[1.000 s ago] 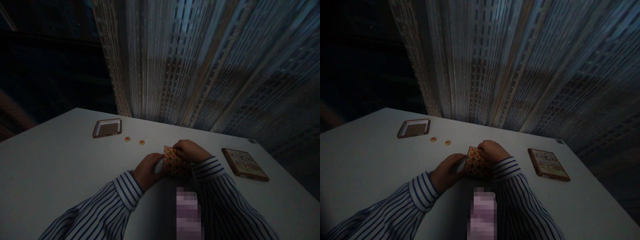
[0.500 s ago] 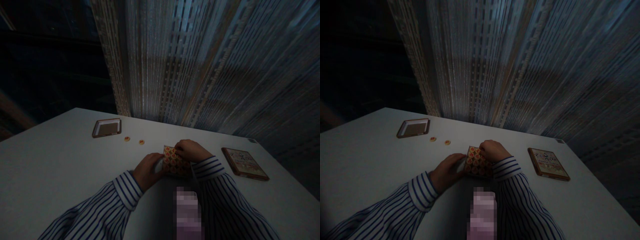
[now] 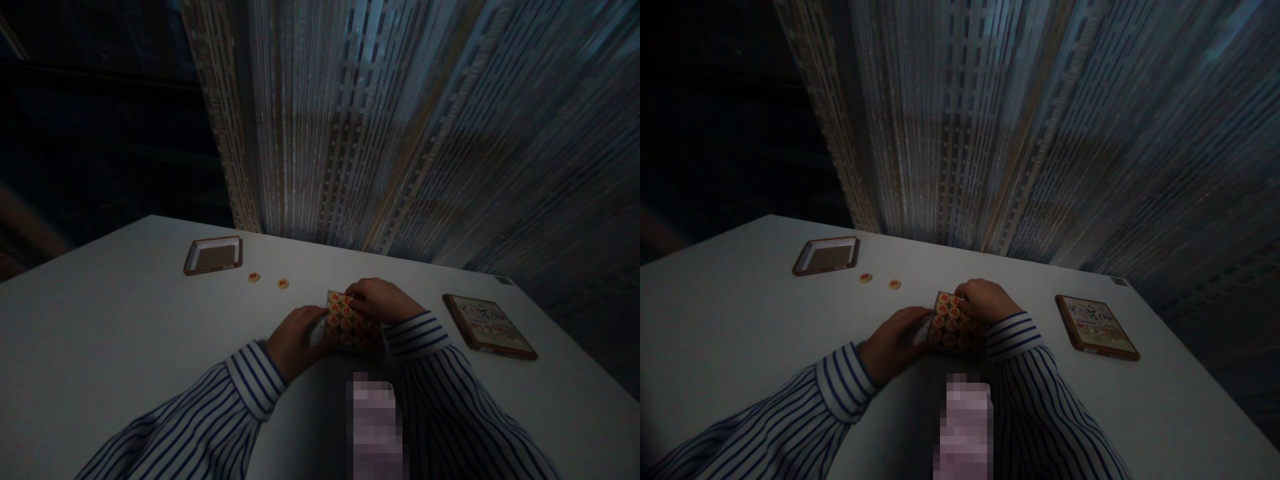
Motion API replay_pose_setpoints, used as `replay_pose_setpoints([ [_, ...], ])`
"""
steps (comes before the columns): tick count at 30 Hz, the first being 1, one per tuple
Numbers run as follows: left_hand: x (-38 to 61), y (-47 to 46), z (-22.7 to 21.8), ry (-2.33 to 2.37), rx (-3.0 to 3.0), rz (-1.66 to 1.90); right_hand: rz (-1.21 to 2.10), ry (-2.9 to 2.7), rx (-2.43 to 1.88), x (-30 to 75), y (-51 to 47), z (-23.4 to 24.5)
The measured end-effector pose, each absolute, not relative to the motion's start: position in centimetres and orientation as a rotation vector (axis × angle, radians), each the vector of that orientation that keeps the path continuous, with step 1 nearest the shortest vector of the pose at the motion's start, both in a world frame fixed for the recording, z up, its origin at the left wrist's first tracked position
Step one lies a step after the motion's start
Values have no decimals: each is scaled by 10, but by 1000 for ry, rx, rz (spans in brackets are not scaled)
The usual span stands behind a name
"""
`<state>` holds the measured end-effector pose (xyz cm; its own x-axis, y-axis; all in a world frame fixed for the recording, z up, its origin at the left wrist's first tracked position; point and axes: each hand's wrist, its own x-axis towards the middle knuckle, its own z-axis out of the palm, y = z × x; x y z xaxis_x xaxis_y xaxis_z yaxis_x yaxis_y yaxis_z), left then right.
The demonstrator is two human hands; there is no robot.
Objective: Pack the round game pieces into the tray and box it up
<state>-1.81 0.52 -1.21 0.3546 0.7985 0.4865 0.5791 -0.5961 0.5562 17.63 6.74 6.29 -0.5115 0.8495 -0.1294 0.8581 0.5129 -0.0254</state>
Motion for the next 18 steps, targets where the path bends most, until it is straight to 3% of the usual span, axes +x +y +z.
replay_pose_setpoints([
  [18, -19, 5, -11, 1199, 2324, 1078, -101, 2635, 1497, 176, 68, 61],
])
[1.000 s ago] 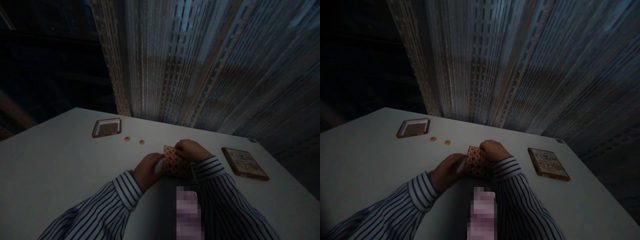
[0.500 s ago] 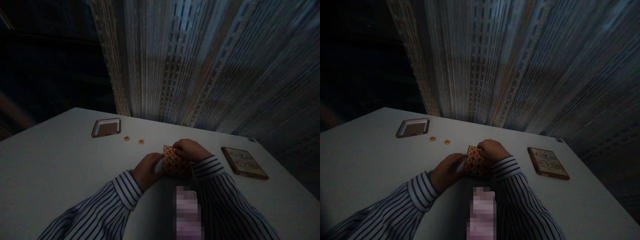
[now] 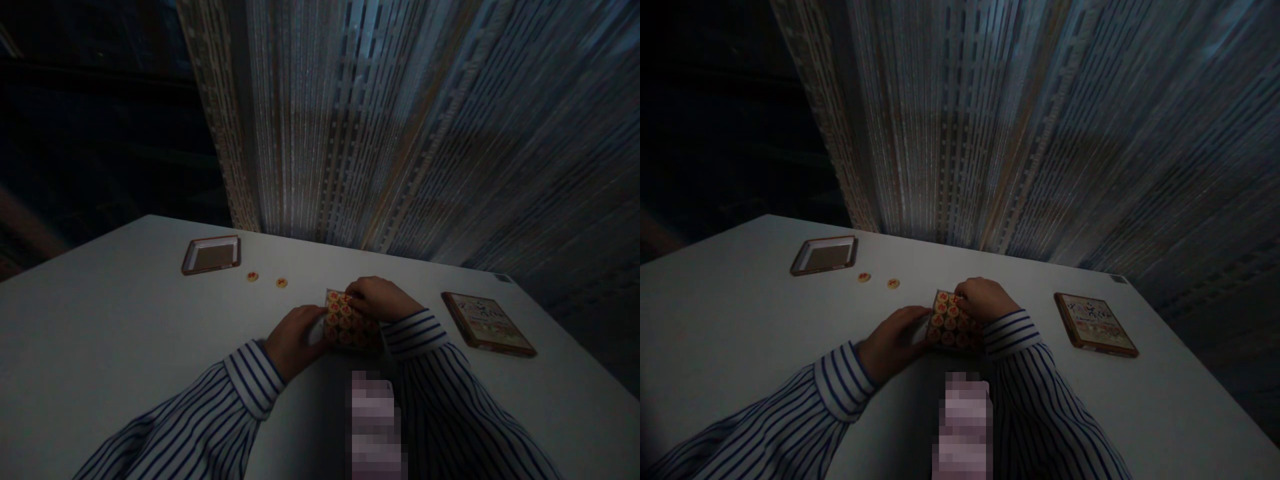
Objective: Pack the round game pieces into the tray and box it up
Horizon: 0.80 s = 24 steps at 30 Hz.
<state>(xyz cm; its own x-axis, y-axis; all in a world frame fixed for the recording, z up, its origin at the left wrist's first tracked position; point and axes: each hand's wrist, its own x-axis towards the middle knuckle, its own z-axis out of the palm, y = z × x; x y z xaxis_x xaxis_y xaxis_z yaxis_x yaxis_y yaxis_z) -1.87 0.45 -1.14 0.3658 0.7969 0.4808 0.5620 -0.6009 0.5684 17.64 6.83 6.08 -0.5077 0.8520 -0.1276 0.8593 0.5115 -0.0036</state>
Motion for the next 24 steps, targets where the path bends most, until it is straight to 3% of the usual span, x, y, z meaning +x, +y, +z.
replay_pose_setpoints([
  [24, -21, 6, -16, 1253, 2304, 970, -43, 2736, 1706, 179, 48, 92],
])
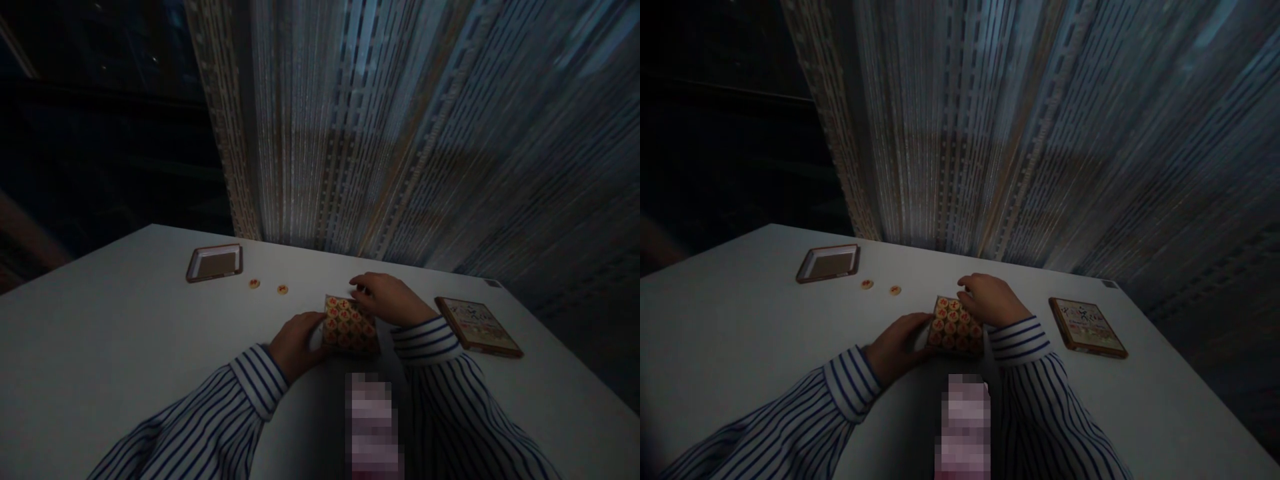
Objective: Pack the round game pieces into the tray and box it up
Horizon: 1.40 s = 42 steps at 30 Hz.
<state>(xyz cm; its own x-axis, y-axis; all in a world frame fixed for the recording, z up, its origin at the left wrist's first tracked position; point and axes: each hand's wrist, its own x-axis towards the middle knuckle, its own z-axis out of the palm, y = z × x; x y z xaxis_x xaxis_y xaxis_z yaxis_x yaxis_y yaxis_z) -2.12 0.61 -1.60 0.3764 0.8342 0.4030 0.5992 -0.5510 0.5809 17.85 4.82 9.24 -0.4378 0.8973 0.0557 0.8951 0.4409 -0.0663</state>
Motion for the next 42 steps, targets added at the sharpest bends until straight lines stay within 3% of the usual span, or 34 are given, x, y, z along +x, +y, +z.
replay_pose_setpoints([
  [7, -20, 5, -12, 1286, 2339, 911, 114, -2544, -1572, 199, 25, 90],
  [19, -20, 3, -5, 1321, 2330, 822, 440, -2379, -1426, 232, -21, 37],
  [25, -19, 4, -7, 1325, 2292, 837, 464, -2321, -1444, 236, -21, 15],
  [42, -19, 3, -7, 1341, 2275, 854, 399, -2316, -1542, 229, -20, 14],
])
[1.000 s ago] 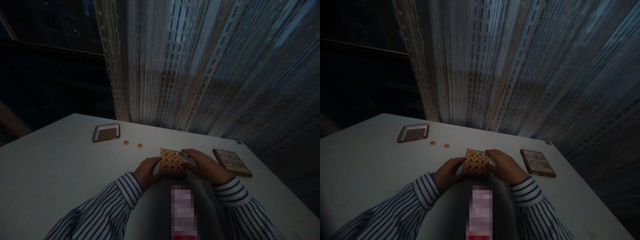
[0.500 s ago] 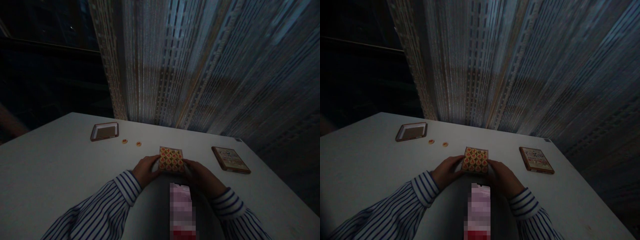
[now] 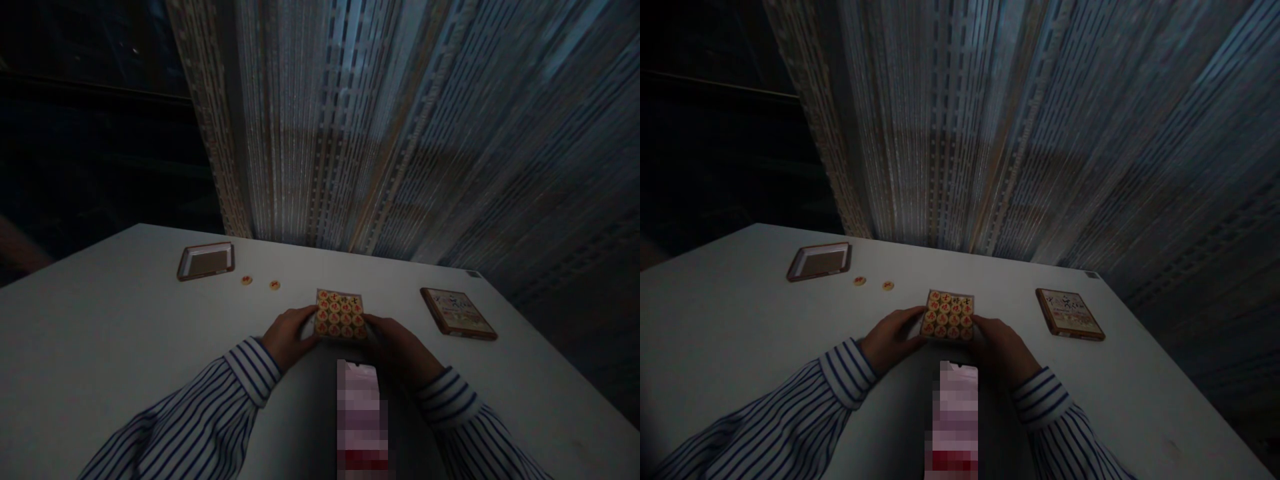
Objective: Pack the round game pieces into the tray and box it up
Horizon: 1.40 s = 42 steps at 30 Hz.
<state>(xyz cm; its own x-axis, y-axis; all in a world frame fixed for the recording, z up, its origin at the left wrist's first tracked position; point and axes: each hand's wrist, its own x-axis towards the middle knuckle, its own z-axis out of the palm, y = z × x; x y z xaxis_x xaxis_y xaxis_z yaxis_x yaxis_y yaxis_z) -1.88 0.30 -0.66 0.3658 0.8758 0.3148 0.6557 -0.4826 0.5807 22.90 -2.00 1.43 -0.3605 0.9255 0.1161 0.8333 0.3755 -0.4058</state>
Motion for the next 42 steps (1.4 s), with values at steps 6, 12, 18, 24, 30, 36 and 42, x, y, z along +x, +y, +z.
replay_pose_setpoints([
  [6, -19, 3, -6, 1373, 2274, 824, 419, -2303, -1547, 228, -20, 14],
  [12, -18, 3, -8, 1346, 2288, 876, 449, -2321, -1528, 228, -19, 14],
  [18, -18, 3, -9, 1342, 2305, 958, 394, -2301, -1491, 229, -20, 13],
  [24, -21, 3, -4, 1397, 2213, 1065, 245, -2132, -1457, 234, -16, 5],
  [30, -26, 7, -4, 1443, 2053, 1164, 233, -2003, -1447, 234, -16, 9],
  [36, -34, 9, -1, 1463, 1923, 1181, 232, -2009, -1428, 229, -17, 21],
  [42, -42, 9, 13, 1459, 1796, 1186, 252, -2025, -1436, 222, -11, 33],
])
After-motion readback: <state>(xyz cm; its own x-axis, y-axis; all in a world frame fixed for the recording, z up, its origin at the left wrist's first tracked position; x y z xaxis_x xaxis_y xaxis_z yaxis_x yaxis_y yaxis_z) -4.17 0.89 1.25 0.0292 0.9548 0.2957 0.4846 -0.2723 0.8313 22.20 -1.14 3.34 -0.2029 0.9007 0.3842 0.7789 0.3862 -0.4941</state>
